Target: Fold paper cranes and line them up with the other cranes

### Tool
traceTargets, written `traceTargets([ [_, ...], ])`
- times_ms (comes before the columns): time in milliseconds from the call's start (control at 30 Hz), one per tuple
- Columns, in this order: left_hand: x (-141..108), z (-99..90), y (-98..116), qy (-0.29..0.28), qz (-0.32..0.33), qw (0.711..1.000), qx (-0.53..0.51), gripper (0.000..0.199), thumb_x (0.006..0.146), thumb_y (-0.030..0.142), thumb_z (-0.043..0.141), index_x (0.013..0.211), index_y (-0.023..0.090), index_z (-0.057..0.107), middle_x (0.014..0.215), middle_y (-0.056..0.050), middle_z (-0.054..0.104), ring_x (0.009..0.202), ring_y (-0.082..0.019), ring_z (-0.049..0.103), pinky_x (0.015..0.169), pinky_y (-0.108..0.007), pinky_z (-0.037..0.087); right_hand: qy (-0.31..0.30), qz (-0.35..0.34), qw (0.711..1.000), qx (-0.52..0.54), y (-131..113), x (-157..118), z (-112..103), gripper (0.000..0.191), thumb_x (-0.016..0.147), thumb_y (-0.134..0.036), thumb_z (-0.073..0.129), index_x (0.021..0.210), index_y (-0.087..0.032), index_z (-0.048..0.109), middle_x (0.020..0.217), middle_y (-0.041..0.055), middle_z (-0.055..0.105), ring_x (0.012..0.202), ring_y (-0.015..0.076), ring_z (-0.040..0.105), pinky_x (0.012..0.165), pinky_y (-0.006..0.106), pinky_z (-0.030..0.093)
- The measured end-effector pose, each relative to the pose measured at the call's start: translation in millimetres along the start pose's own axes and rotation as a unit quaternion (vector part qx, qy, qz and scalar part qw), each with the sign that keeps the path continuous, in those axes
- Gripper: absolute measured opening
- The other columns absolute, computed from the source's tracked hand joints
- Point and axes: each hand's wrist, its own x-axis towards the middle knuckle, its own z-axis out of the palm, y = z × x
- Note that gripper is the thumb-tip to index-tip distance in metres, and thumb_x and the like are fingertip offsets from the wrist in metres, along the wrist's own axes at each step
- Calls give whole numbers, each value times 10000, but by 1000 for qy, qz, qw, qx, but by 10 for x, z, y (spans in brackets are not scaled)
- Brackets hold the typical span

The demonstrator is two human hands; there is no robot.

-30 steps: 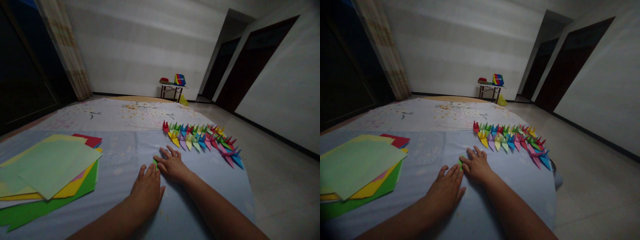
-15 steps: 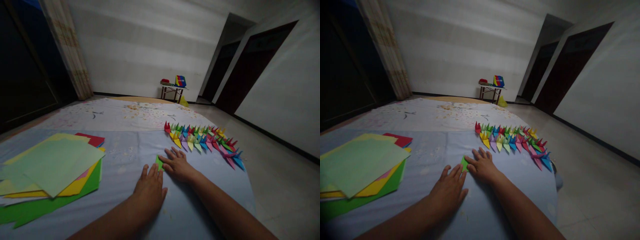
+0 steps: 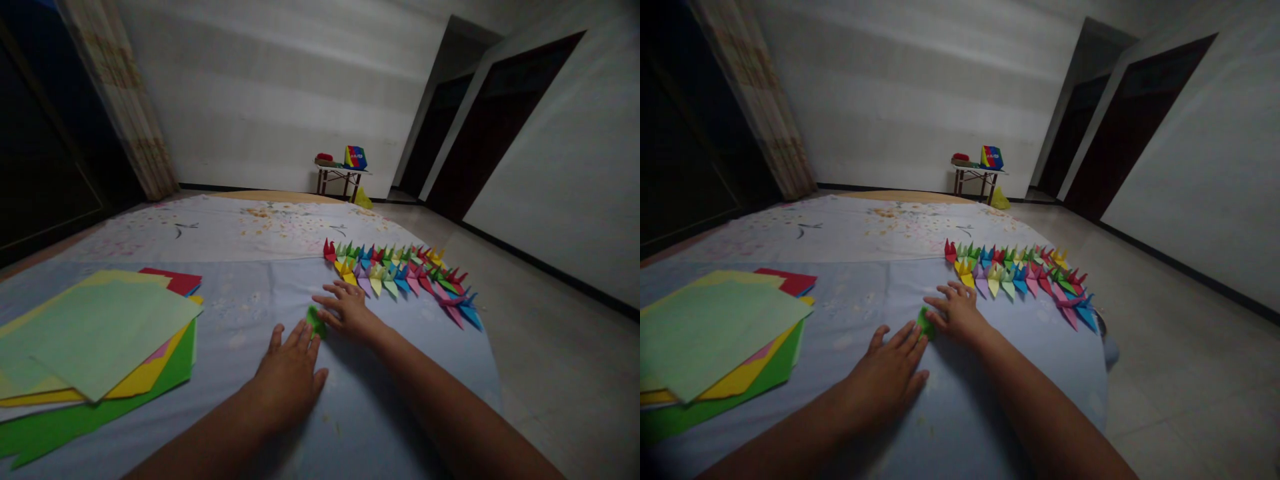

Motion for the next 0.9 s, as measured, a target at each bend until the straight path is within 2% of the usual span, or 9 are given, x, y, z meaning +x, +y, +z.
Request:
traceTargets([
  [200,5,-35,-52,9,14,1000,-15,478,853,356,384,1275,145,465,1364,-151,426,1306,-320,269,993,-622,144,-15,-31,999,22,60,-50,192,408,809,-525,500,1191,-385,526,1331,42,443,1246,303,284,963,512,224],
  [367,93,-52,-121,102,20,994,-35,287,853,288,432,1085,229,591,1115,-76,637,1179,-301,429,953,-561,210,29,-42,998,46,105,-61,270,410,816,-490,516,1199,-345,528,1283,55,492,1224,286,315,963,489,239],
  [467,149,-10,-180,166,-4,984,-61,222,819,276,502,1019,217,579,1028,-61,636,1030,-264,512,900,-477,282,80,-36,992,87,116,-68,251,362,833,-430,519,1161,-285,564,1211,67,545,1171,252,375,957,452,262],
  [567,191,57,-240,203,-36,974,-91,167,793,276,538,940,199,557,973,-55,620,965,-245,524,854,-428,313,121,-37,984,122,102,-80,206,268,816,-408,555,1023,-258,633,1099,63,592,1089,229,435,938,431,275],
  [767,235,122,-275,214,-43,966,-137,159,807,309,521,941,227,546,947,-22,616,942,-229,527,836,-402,316,151,-38,975,162,18,-93,140,163,805,-367,583,876,-235,645,953,36,602,991,188,471,899,387,286],
  [900,227,76,-247,200,-33,971,-124,138,813,317,513,913,242,571,952,-15,609,958,-228,514,836,-400,308,136,-41,977,157,-18,-91,134,170,769,-386,621,817,-226,645,956,34,593,995,196,452,898,390,269],
])
